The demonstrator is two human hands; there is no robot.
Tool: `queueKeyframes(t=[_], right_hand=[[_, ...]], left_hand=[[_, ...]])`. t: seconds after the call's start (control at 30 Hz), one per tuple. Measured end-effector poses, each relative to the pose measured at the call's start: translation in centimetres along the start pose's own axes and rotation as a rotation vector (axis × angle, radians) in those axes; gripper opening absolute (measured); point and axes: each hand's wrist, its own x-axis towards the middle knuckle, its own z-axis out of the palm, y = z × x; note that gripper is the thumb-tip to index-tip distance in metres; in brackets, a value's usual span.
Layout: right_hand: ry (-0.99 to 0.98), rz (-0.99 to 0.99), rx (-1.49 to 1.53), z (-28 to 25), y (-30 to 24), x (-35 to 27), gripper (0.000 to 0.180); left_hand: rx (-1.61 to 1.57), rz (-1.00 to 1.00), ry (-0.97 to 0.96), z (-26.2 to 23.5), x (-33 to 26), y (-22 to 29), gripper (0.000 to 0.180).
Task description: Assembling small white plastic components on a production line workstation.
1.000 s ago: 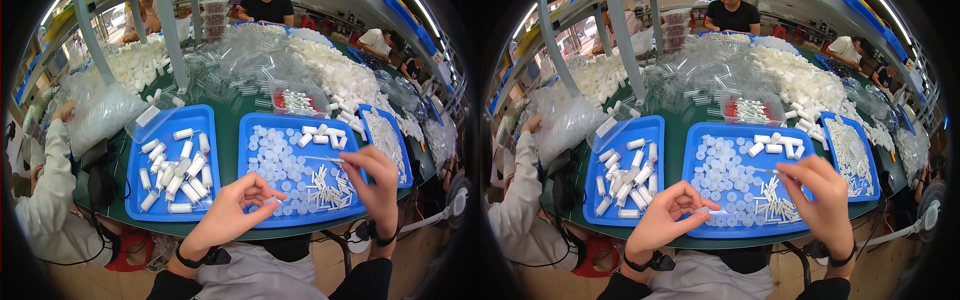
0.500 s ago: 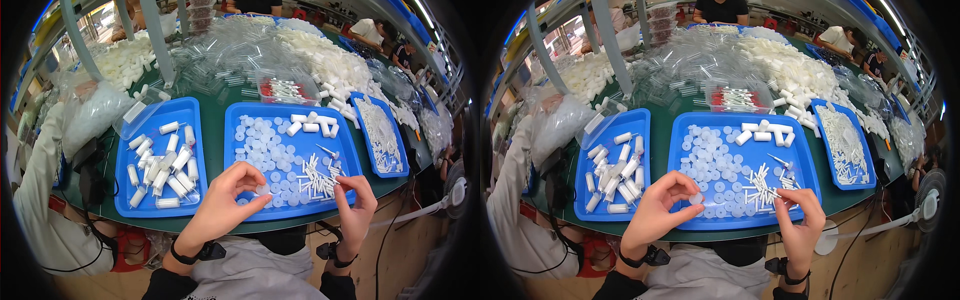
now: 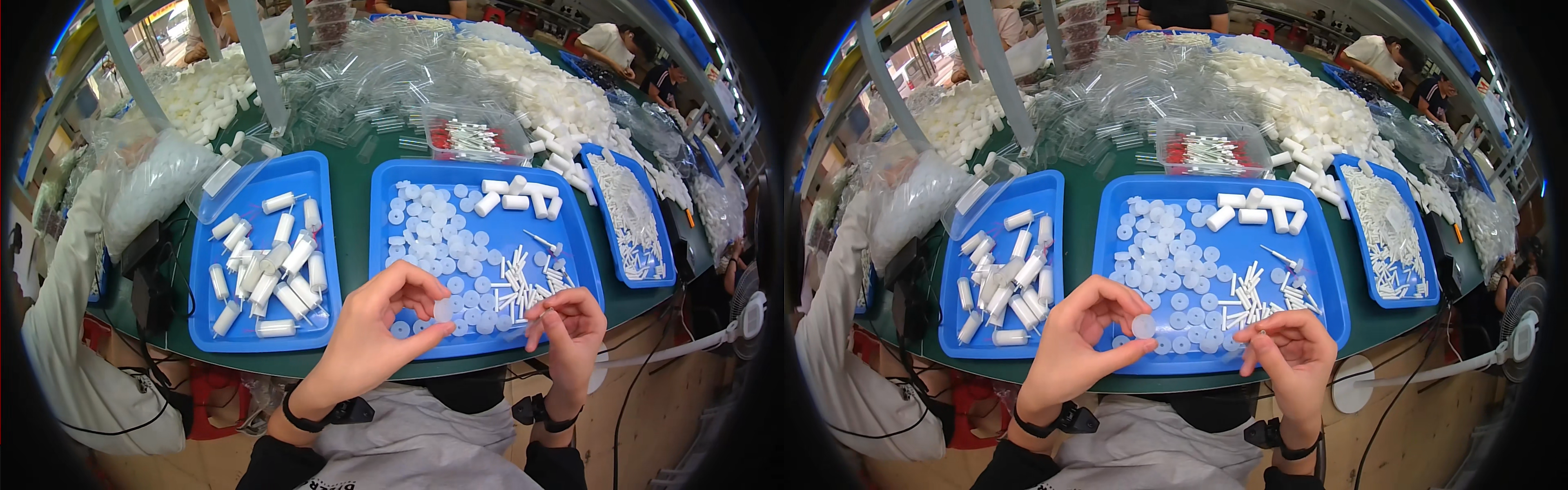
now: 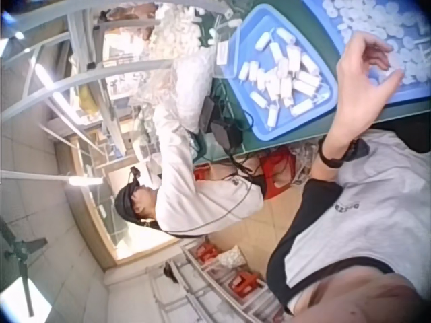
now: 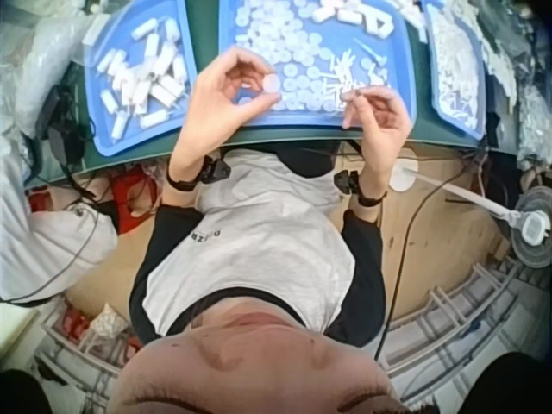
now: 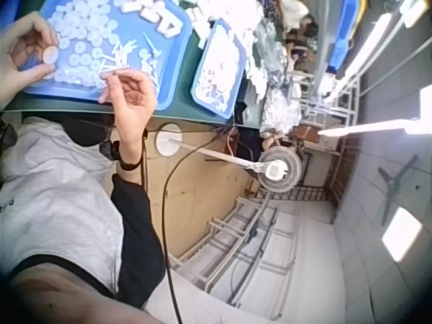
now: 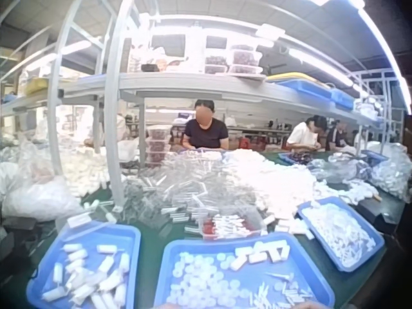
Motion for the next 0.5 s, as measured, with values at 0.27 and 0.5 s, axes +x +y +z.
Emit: queueKeyframes(t=[0.27,0.5], right_hand=[[-0.224,-0.479,-0.682,1.8,-0.9,0.3,0.020],[-0.308,-0.622,-0.854,2.9,-2.0,-0.1,0.034]], left_hand=[[-0.029,0.000,-0.079,0.1,-0.4,0.3,0.025],[-0.093,0.035,-0.091,0.4,-0.8,0.9,0.027]])
